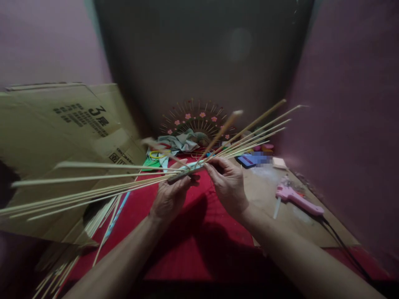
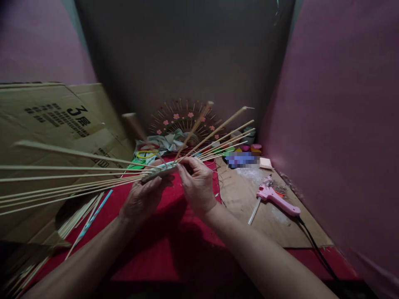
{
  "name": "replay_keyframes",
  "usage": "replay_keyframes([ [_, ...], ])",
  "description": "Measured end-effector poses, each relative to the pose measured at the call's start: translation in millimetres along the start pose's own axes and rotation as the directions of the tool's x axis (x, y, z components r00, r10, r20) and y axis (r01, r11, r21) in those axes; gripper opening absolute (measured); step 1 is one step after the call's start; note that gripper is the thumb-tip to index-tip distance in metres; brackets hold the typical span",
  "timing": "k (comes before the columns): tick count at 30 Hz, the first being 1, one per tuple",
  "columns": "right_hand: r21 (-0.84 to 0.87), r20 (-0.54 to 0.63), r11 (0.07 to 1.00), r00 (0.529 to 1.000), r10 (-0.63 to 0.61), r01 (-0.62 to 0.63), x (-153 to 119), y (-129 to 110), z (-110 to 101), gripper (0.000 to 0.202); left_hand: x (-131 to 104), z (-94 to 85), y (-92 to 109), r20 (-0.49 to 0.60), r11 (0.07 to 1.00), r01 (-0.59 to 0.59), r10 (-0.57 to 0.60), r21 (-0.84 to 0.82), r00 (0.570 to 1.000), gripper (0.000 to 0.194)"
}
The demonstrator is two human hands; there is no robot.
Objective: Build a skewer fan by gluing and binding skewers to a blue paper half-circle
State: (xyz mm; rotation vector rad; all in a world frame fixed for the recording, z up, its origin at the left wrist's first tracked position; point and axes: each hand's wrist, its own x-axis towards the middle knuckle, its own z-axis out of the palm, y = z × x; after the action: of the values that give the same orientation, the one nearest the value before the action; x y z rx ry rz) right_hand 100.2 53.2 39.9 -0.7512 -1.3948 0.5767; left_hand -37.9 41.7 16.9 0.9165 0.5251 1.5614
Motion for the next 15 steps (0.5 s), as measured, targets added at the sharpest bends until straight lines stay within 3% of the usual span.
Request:
replay_keyframes([
  [4, -0.207, 0.079, 0.955, 0.977, -0.199, 0.212, 4.9, -6.9, 6.1, 0.009, 6.9, -8.2, 3.7, -0.02, 0.995, 0.089, -0.09, -0.045, 0.996, 0.028],
  [7, -0.337, 0.1, 0.876, 0.939, -0.33, 0.344, 9.4, -7.7, 9.5, 0.01, 9.4, -9.6, 7.4, 0.036, 0.994, 0.055, -0.052, -0.092, 0.998, 0.032],
  [10, -0.429, 0.104, 0.812, 0.915, -0.391, 0.396, 11.6, -4.2, 12.5, 0.009, 10.3, -7.3, 10.4, 0.04, 0.99, -0.012, 0.018, -0.138, 0.999, 0.029],
  [15, -0.568, 0.215, 0.657, 0.86, -0.463, 0.496, 11.0, 0.4, 11.0, 0.019, 10.2, -6.3, 14.1, -0.004, 0.99, -0.021, 0.02, -0.142, 1.0, 0.011],
])
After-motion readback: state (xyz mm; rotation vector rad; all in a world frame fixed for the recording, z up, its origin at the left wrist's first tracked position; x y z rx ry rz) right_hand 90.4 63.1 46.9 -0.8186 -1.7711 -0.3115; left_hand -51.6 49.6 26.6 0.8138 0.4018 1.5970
